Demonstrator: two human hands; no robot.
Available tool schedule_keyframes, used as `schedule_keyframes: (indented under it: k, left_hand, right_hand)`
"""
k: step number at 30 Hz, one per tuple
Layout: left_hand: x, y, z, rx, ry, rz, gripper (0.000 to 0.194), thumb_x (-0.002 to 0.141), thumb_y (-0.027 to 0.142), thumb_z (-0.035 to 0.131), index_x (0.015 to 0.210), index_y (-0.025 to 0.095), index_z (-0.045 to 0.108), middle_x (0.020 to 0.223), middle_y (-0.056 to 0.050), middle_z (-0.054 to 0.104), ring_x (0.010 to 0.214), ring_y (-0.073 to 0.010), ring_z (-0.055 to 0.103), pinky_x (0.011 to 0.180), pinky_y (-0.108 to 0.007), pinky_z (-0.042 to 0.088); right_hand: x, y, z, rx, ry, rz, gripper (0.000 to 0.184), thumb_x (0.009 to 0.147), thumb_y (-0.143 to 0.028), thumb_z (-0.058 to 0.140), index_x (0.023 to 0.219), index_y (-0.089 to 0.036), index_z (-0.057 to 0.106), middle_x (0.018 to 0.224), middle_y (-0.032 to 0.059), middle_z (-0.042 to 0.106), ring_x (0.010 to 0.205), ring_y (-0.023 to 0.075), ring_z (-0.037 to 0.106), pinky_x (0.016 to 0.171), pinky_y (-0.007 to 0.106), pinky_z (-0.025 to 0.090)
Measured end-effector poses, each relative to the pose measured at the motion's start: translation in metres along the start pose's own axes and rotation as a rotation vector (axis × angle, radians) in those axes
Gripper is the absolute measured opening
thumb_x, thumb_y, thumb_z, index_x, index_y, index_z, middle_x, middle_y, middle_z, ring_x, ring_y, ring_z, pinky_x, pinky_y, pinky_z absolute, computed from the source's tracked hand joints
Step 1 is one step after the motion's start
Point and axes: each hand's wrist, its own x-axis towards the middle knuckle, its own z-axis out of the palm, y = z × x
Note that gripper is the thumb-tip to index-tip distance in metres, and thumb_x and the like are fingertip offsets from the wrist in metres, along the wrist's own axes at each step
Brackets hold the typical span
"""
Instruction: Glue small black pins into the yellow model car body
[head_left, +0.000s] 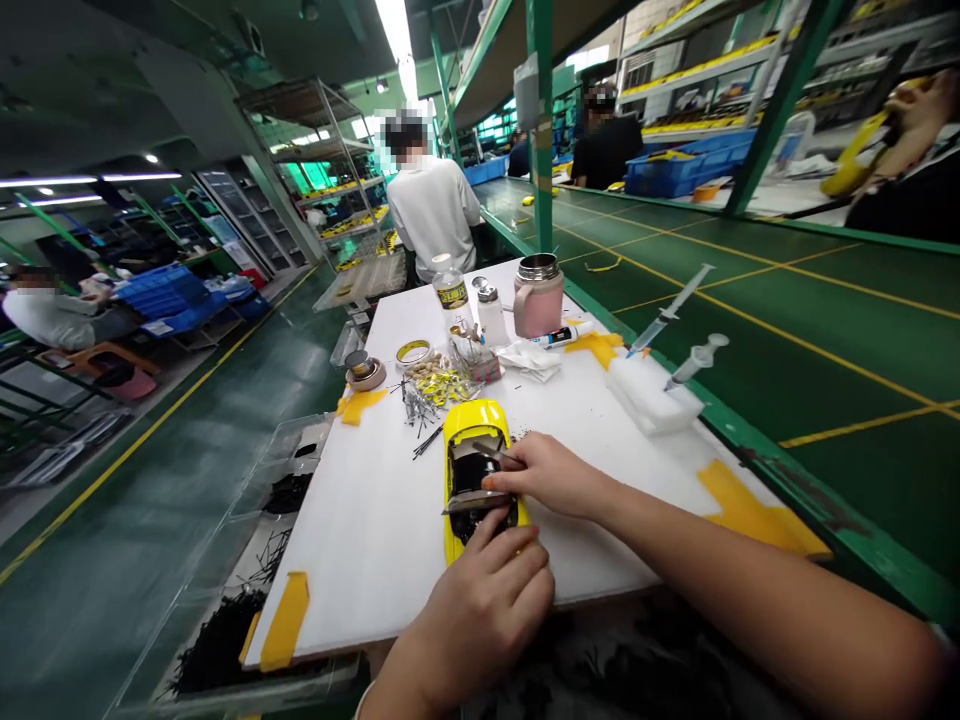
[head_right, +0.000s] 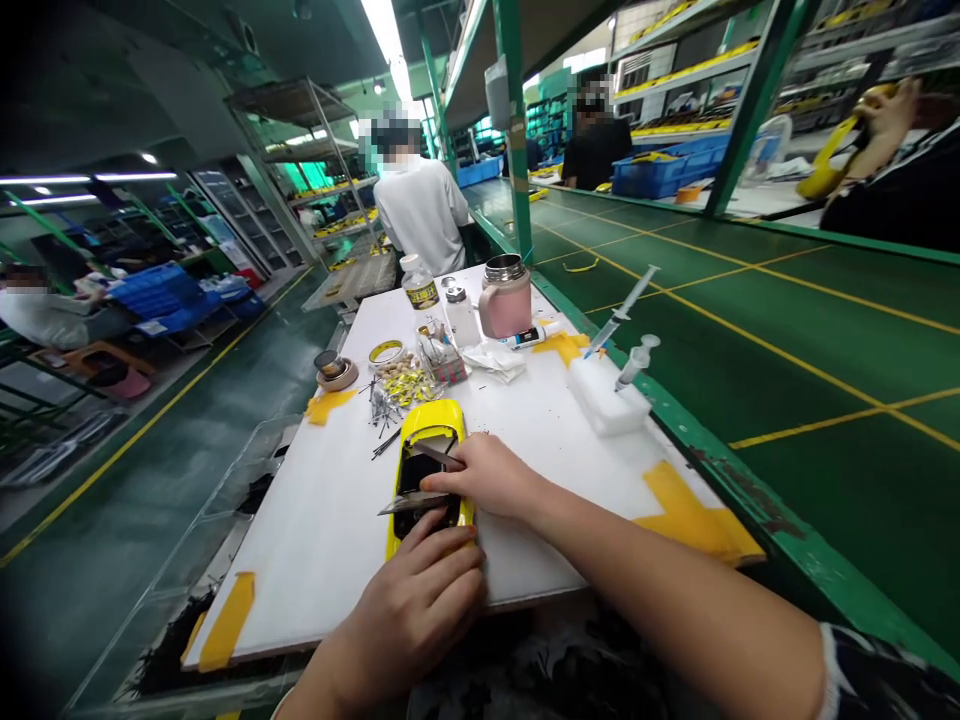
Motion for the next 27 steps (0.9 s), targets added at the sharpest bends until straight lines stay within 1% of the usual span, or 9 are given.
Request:
schedule_keyframes:
  k: [2, 4, 7, 11, 14, 17, 19, 24, 27]
  left_hand:
    - [-0.006, 0.003, -0.009, -0.054, 0.066, 0.039, 0.011, 0.093, 0.008, 0.055, 0.089, 0.016, 0.062, 0.089, -0.005, 0.073, 0.097, -0.0178, 0.07, 0.105, -0.042, 0.053]
    - [-0.017, 0.005, -0.021, -0.091, 0.238, 0.027, 0.01, 0.091, 0.01, 0.058, 0.098, 0.014, 0.064, 0.092, -0.008, 0.073, 0.1, -0.0195, 0.068, 0.098, -0.038, 0.057]
    - [-0.034, 0.001, -0.034, -0.029, 0.407, -0.153, 0.022, 0.09, 0.011, 0.06, 0.111, 0.013, 0.063, 0.108, -0.013, 0.07, 0.114, -0.0244, 0.062, 0.097, -0.042, 0.056]
    - [-0.046, -0.016, -0.029, 0.0, 0.439, -0.382, 0.027, 0.093, 0.013, 0.059, 0.119, 0.018, 0.063, 0.124, -0.013, 0.065, 0.125, -0.0256, 0.056, 0.106, -0.047, 0.048]
    - [-0.051, -0.03, -0.017, -0.06, 0.474, -0.478, 0.023, 0.094, 0.019, 0.06, 0.116, 0.022, 0.065, 0.125, -0.01, 0.065, 0.124, -0.0244, 0.056, 0.107, -0.046, 0.046]
    - [-0.055, -0.043, -0.007, -0.222, 0.523, -0.682, 0.018, 0.095, 0.032, 0.06, 0.107, 0.022, 0.069, 0.121, -0.009, 0.068, 0.119, -0.0238, 0.06, 0.106, -0.045, 0.048]
    - [-0.057, -0.051, -0.004, -0.291, 0.559, -0.798, 0.024, 0.096, 0.04, 0.057, 0.104, 0.02, 0.069, 0.119, -0.01, 0.069, 0.116, -0.0237, 0.062, 0.102, -0.042, 0.051]
    - [-0.066, -0.063, -0.005, -0.311, 0.583, -0.959, 0.038, 0.095, 0.051, 0.055, 0.107, 0.018, 0.07, 0.116, -0.011, 0.072, 0.115, -0.0245, 0.065, 0.101, -0.039, 0.052]
    - [-0.071, -0.061, -0.009, -0.342, 0.563, -1.001, 0.045, 0.089, 0.06, 0.058, 0.102, 0.019, 0.072, 0.112, -0.01, 0.074, 0.113, -0.0291, 0.066, 0.103, -0.045, 0.05]
  right_hand:
    - [0.003, 0.004, 0.004, 0.04, -0.026, 0.012, 0.046, 0.07, -0.051, 0.072, 0.053, -0.02, 0.041, 0.056, -0.0055, 0.034, 0.059, 0.0109, 0.031, 0.057, 0.029, 0.021]
    - [0.005, 0.01, 0.005, 0.092, -0.054, 0.014, 0.042, 0.068, -0.052, 0.072, 0.06, -0.019, 0.047, 0.06, -0.005, 0.041, 0.061, 0.0114, 0.036, 0.058, 0.028, 0.024]
    - [0.004, 0.014, 0.002, 0.136, -0.096, 0.012, 0.042, 0.062, -0.052, 0.075, 0.066, -0.019, 0.05, 0.063, -0.0054, 0.045, 0.062, 0.0113, 0.038, 0.058, 0.027, 0.026]
    - [0.004, 0.013, 0.004, 0.094, -0.059, 0.01, 0.045, 0.053, -0.043, 0.082, 0.063, -0.021, 0.044, 0.057, -0.0088, 0.036, 0.058, 0.0102, 0.033, 0.057, 0.027, 0.022]
    - [0.002, 0.012, 0.008, 0.045, -0.016, 0.007, 0.044, 0.053, -0.034, 0.082, 0.06, -0.021, 0.041, 0.056, -0.0092, 0.038, 0.058, 0.0102, 0.034, 0.057, 0.028, 0.022]
    - [-0.003, 0.011, 0.012, 0.019, 0.031, 0.004, 0.045, 0.055, -0.031, 0.082, 0.06, -0.021, 0.038, 0.057, -0.0094, 0.039, 0.059, 0.0102, 0.036, 0.057, 0.027, 0.025]
    - [-0.01, 0.007, 0.016, 0.005, 0.068, -0.006, 0.046, 0.055, -0.029, 0.083, 0.062, -0.022, 0.038, 0.059, -0.0095, 0.039, 0.059, 0.0103, 0.037, 0.057, 0.027, 0.026]
    - [-0.037, -0.015, 0.02, -0.019, 0.151, -0.075, 0.048, 0.05, -0.019, 0.087, 0.068, -0.021, 0.042, 0.067, -0.0086, 0.039, 0.064, 0.0111, 0.037, 0.057, 0.026, 0.025]
    - [-0.071, -0.03, 0.004, 0.004, 0.194, -0.081, 0.046, 0.053, -0.019, 0.087, 0.072, -0.021, 0.045, 0.069, -0.0081, 0.038, 0.065, 0.011, 0.037, 0.057, 0.025, 0.027]
